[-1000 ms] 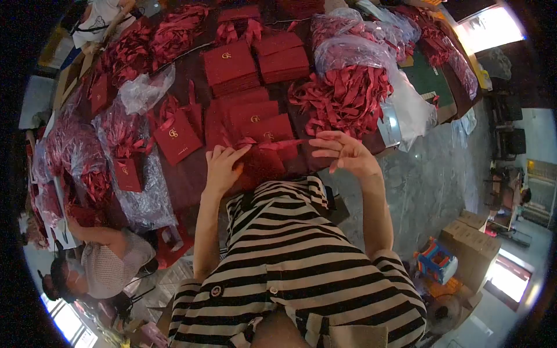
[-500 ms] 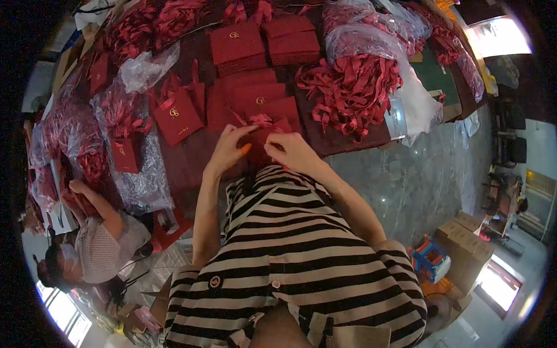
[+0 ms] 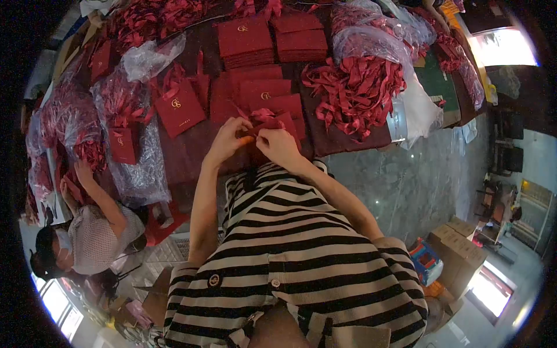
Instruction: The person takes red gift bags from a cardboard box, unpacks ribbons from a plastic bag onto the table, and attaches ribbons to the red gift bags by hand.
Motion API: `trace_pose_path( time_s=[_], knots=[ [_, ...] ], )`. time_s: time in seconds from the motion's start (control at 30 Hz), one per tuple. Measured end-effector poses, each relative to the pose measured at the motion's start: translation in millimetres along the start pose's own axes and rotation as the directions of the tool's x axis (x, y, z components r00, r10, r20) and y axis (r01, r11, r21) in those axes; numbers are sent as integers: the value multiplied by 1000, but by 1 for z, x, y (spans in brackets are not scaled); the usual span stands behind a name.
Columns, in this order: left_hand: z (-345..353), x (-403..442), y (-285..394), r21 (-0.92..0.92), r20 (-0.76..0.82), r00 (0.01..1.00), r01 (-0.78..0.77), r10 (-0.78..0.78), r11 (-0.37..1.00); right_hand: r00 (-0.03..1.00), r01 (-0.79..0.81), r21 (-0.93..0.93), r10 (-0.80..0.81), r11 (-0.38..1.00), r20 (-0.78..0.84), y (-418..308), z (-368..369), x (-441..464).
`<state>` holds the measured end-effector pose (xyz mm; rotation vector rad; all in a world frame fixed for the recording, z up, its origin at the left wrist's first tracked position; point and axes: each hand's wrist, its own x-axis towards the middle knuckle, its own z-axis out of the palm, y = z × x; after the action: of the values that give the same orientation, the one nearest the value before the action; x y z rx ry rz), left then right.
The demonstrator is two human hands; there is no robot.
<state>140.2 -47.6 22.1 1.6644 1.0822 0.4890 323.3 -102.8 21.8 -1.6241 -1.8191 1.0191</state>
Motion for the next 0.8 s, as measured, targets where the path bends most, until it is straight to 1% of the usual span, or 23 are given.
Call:
trace_pose_path(
  time_s=[0.1,0.17,0.3,0.37,0.4,0.47,0.5,0.57,0.63,0.67,0.7,0.73,0.77,0.8],
  knots=[
    [2,0,0,16,-15,999,-31,32,999,999,-42,-30,41,999,-35,-5,0,2],
    [2,-1,1,7,23,1000,2,-2,1000,991,-121,-34,119,992,-52,-11,-2,2],
    [7,-2,6,34,14,1000,18,-18,999,987,-143,-58,138,988,-76,-6,3,5],
    [10,-5,11,132,2,1000,-21,21,991,985,-111,-20,107,994,-133,2,8,8],
    [11,-6,11,134,2,1000,-22,21,991,985,-111,-19,107,994,-134,5,10,9],
    [14,-8,13,146,-79,986,-136,148,980,986,-125,39,128,991,-108,6,8,9],
    [15,-10,14,145,-79,986,-137,149,980,986,-125,37,129,991,-108,4,3,7],
    [15,-13,18,95,-75,987,-133,140,987,999,-19,-194,10,981,-47,-4,-13,2],
    [13,-15,24,89,-64,991,-113,119,990,999,-25,-8,25,1000,-25,-9,-35,5],
    [13,-16,25,81,-47,994,-94,98,992,995,-81,18,82,997,-60,-8,-44,10],
    [14,-16,27,82,-45,994,-93,97,992,998,4,-35,-6,999,-70,-11,-54,16],
    [15,-14,28,128,-62,987,-136,145,982,993,86,-88,-93,992,-78,-10,-62,24],
    [17,-12,30,174,-74,978,-182,197,968,985,160,-175,-169,971,-39,-7,-64,33],
    [20,-10,31,177,-66,977,-189,204,966,985,156,-176,-167,972,-50,-5,-64,37]
  ],
)
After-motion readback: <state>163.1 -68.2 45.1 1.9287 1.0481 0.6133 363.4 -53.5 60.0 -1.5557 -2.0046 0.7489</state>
